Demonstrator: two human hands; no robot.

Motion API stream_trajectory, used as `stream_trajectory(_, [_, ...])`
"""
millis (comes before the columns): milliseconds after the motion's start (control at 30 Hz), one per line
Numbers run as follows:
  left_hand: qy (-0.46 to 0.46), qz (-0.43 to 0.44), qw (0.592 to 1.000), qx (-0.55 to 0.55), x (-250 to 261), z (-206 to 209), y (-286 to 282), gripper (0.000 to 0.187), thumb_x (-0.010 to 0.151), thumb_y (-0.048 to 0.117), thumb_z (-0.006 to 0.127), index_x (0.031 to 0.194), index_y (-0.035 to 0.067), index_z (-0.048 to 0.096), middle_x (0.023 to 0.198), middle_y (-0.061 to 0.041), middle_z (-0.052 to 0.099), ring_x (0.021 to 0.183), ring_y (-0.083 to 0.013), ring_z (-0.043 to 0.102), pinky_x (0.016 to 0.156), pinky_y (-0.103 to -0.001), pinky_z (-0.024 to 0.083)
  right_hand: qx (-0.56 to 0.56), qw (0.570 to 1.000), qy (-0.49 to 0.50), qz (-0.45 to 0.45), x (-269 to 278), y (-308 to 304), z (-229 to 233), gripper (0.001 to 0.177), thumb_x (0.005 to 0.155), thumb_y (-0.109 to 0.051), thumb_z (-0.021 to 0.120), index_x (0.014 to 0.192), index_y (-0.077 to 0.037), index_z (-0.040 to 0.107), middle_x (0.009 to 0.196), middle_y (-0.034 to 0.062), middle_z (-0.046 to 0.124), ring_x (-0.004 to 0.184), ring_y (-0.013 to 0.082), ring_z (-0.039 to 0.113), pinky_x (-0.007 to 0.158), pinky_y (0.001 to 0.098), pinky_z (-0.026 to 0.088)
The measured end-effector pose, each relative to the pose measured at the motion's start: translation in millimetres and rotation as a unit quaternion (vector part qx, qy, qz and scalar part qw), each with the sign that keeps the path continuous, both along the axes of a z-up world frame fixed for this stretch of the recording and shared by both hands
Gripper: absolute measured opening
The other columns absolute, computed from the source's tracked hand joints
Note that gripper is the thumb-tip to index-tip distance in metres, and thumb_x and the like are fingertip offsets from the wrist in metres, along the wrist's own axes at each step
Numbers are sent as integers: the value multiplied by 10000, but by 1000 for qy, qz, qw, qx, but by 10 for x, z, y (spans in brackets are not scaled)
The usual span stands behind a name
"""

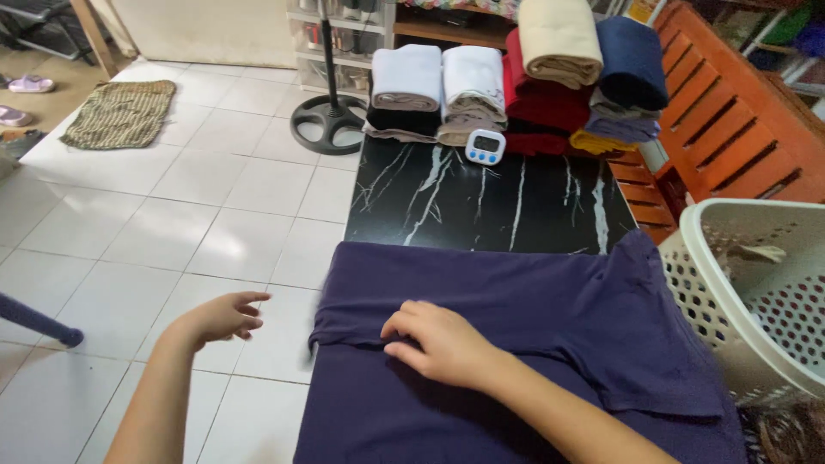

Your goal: The person takes a shirt from a laundry basket, spreads it flat on a table, and folds it into a compact rectangle.

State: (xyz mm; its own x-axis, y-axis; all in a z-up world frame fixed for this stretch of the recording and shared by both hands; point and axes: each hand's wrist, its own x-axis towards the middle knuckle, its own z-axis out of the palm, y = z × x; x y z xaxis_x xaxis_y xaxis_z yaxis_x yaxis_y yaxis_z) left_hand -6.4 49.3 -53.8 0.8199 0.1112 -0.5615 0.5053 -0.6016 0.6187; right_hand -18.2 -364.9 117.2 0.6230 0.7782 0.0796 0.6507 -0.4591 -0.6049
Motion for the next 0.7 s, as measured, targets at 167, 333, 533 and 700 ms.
stream_trajectory(167, [-228, 10, 960, 161, 79, 505, -864, 446, 897, 280, 714, 1328, 184, 655, 1215, -90, 727, 1053, -263, 721, 894, -399, 556, 38, 994, -99, -25, 355, -585, -27, 176, 909, -250, 700, 990, -95, 721, 979, 88, 695, 972, 295, 653, 861, 411, 520])
stream_trajectory(333, [-452, -36, 882, 126, 67, 1134, -2015, 278, 917, 313, 677, 1126, 148, 757, 1155, -90, 759, 1071, -276, 725, 940, -378, 562, -68, 966, -179, -175, 603, -1364, -213, 331, 890, -349, 671, 1139, -136, 718, 1280, 115, 649, 1227, 332, 574, 992, 451, 474])
stream_trajectory(533, [-396, -183, 871, 228, 180, 1008, -2362, 525, 935, 520, 561, 1352, 204, 610, 1475, -65, 511, 1405, -261, 431, 1121, -495, 343, -244, 928, -123, -253, 687, -1806, -580, 702, 952, -596, 505, 1545, -237, 397, 1639, 136, 257, 1518, 372, 179, 1170, 565, 209])
stream_trajectory(700, [-288, -189, 867, 361, 201, 978, -2069, 811, 885, 750, 406, 1583, 348, 310, 1659, -33, 218, 1521, -259, 170, 1181, -586, 154, -216, 927, -159, -261, 839, -1573, -667, 681, 972, -624, 461, 1545, -261, 400, 1646, 135, 261, 1527, 381, 172, 1182, 590, 184])
